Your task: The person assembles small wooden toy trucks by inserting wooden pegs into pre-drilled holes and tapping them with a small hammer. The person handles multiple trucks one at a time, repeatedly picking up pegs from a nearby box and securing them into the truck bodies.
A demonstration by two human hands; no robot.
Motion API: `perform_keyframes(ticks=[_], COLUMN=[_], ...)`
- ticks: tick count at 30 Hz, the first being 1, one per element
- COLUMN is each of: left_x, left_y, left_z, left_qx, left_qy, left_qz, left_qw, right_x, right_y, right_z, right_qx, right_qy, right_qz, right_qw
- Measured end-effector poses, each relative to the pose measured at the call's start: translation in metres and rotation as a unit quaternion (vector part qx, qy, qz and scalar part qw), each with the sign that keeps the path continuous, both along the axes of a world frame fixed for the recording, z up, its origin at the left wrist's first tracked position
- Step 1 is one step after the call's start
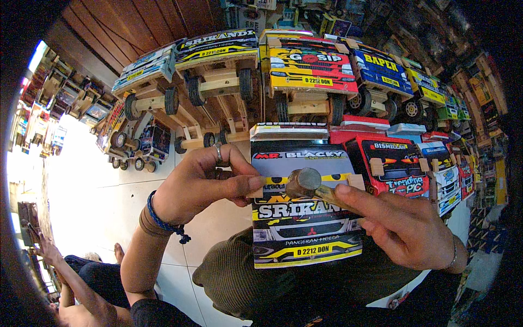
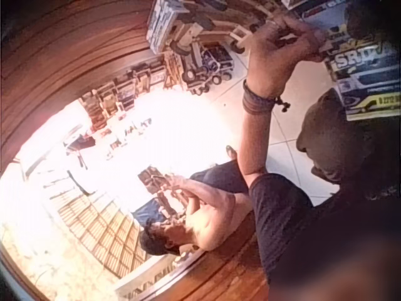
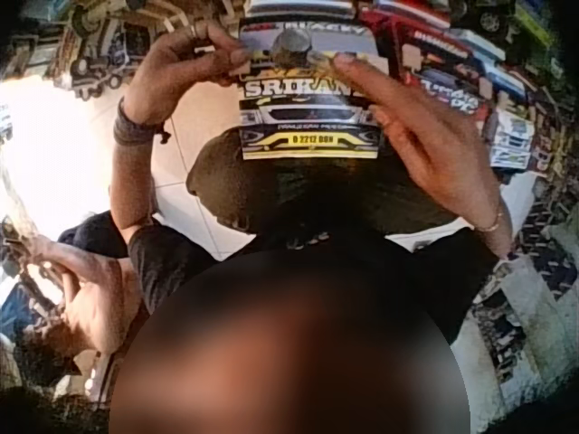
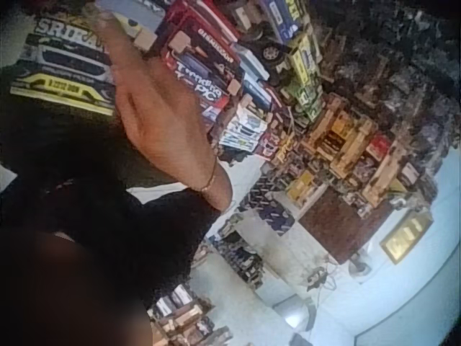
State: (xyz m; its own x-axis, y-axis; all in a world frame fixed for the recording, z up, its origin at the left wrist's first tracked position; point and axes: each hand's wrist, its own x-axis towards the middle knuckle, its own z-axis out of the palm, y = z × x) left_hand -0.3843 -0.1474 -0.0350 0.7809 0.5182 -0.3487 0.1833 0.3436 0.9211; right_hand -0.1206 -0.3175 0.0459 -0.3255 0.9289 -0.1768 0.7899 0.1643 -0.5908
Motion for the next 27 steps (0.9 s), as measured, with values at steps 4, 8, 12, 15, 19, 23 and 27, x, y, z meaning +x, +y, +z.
perform_keyframes(ticks=[4,8,12,15,19,23,27], left_x=[0.0010,0.0013,0.0008,0.0010,0.0011,0.0009,0.0009], left_y=[-0.0014,-0.0014,-0.0008,-0.0012,-0.0018,-0.0014,-0.0015], left_z=[-0.0011,-0.0009,0.0008,0.0014,0.0015,0.0018,0.0015], left_qx=[0.006,0.003,0.009,0.004,0.002,0.008,0.014], left_qy=[0.017,0.006,0.014,0.008,0.008,0.006,0.005], left_qz=[0.010,0.007,0.001,0.003,0.009,0.000,0.000], left_qw=[1.000,1.000,1.000,1.000,1.000,1.000,1.000], right_x=[0.0009,-0.0002,-0.0017,-0.0019,-0.0027,-0.0044,-0.0030], right_y=[-0.0005,0.0000,-0.0002,-0.0006,-0.0012,-0.0029,-0.0056], right_z=[-0.0004,-0.0032,-0.0026,-0.0003,-0.0005,-0.0046,-0.0049], right_qx=[-0.015,0.014,0.031,0.023,0.011,0.068,0.073], right_qy=[0.005,0.010,0.006,0.010,-0.009,-0.009,-0.005], right_qz=[0.000,0.005,0.007,0.011,0.017,0.034,0.033], right_qw=[1.000,1.000,0.999,1.000,1.000,0.997,0.997])
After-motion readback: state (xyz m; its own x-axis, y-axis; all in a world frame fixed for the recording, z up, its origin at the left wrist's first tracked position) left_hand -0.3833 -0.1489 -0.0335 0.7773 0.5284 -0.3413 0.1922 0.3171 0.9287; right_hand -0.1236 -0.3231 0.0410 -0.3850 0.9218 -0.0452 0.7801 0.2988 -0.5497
